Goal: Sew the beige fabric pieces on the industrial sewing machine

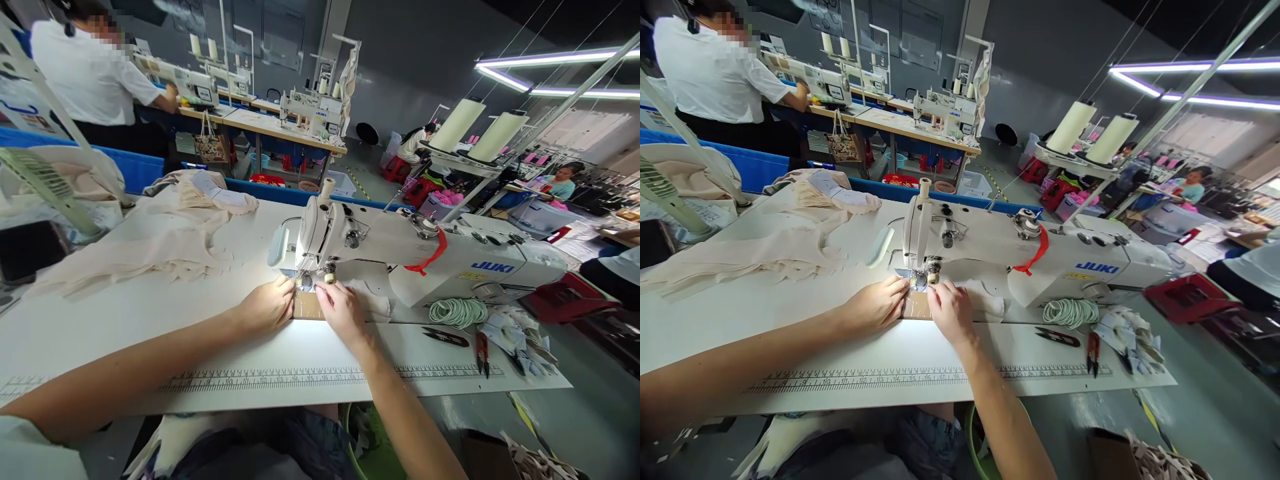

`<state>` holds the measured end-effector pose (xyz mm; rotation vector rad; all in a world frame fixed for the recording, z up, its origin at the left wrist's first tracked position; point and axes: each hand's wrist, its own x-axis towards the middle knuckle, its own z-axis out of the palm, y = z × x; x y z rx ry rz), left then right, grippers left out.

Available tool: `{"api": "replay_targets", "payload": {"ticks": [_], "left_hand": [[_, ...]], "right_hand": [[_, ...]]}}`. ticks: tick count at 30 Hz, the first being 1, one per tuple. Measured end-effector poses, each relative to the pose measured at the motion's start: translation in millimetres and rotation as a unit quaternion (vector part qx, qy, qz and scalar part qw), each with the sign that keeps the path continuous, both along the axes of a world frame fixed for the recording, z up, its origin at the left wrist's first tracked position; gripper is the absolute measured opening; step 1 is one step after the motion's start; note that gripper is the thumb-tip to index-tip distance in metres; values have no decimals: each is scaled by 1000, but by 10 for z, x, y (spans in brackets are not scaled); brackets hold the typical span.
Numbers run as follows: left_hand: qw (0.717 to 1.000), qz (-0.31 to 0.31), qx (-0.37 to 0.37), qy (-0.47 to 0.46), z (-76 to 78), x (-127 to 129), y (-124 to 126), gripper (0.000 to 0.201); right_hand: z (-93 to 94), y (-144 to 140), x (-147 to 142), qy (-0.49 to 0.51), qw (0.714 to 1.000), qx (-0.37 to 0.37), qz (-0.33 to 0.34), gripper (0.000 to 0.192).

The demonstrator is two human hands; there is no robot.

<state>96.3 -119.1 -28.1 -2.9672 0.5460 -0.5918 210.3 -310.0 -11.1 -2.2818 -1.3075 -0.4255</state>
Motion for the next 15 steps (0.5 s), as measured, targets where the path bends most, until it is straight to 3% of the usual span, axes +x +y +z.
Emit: {"api": "replay_targets", "payload": {"ticks": [6,15], "left_hand": [[999,15,5,34,97,8,-52,49],[999,32,8,36,94,33,-14,41]], "right_hand": [[106,135,214,108,993,-2,-48,34],[9,106,145,114,992,27,-45,43]]}}
